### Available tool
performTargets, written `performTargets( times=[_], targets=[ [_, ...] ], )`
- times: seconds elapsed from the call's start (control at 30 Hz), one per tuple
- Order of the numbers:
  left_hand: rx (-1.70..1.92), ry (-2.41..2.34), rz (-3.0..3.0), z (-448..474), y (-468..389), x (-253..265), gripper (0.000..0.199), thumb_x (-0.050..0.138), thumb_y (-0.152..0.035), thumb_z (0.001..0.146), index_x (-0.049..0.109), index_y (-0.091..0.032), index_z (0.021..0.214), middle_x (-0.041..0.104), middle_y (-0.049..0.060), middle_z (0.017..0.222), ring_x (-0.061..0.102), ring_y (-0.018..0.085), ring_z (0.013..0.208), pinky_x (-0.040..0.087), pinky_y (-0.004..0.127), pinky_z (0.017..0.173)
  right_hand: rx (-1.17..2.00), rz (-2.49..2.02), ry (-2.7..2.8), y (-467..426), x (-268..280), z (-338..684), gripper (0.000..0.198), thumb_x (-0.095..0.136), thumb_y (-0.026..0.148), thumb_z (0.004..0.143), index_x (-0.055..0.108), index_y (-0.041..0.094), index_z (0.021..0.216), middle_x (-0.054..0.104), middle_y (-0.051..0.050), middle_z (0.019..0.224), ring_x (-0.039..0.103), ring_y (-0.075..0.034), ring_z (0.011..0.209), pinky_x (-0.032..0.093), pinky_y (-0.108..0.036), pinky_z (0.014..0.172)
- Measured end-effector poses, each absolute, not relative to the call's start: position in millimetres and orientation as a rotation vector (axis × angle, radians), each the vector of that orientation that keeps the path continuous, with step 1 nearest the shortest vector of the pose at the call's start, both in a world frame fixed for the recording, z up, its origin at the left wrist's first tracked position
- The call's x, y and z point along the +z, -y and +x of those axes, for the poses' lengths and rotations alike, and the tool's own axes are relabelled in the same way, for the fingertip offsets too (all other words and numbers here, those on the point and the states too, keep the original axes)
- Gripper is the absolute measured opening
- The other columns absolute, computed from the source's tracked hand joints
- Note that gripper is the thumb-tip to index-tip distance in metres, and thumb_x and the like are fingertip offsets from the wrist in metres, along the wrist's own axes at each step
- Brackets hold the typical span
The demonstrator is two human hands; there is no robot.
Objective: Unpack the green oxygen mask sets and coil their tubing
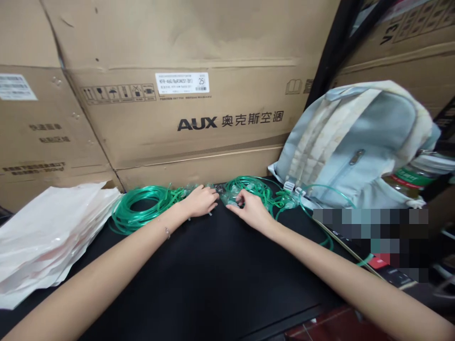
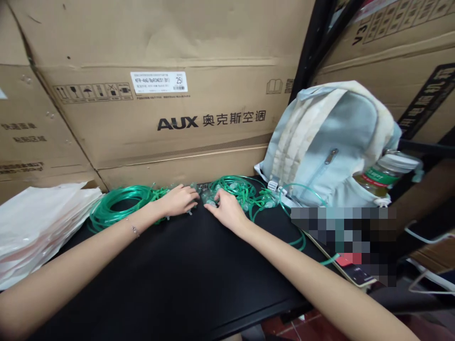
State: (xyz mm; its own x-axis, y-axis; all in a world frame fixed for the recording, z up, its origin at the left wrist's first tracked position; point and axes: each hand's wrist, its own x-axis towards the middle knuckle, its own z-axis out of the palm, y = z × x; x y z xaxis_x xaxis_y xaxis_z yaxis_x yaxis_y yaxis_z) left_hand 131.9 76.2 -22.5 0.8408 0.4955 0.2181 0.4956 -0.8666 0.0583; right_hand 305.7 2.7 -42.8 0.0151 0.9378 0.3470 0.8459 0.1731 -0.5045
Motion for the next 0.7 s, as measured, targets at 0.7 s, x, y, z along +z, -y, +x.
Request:
performTargets(
  times=[0.7],
  targets=[
    [-0.346, 0.612, -2.946, 160, -42, -4, 0.022, 0.042, -0.024, 0.087, 0.057, -0.015, 0.102, 0.057, 0.009, 0.108, 0.053, 0.021, 0.102, 0.042, 0.033, 0.09, -0.551, -2.049, 1.854, 48, -23, 388, 0.027, 0.041, 0.01, 0.08, 0.056, 0.013, 0.103, 0.054, -0.014, 0.1, 0.054, -0.023, 0.091, 0.044, -0.033, 0.076]
  ],
)
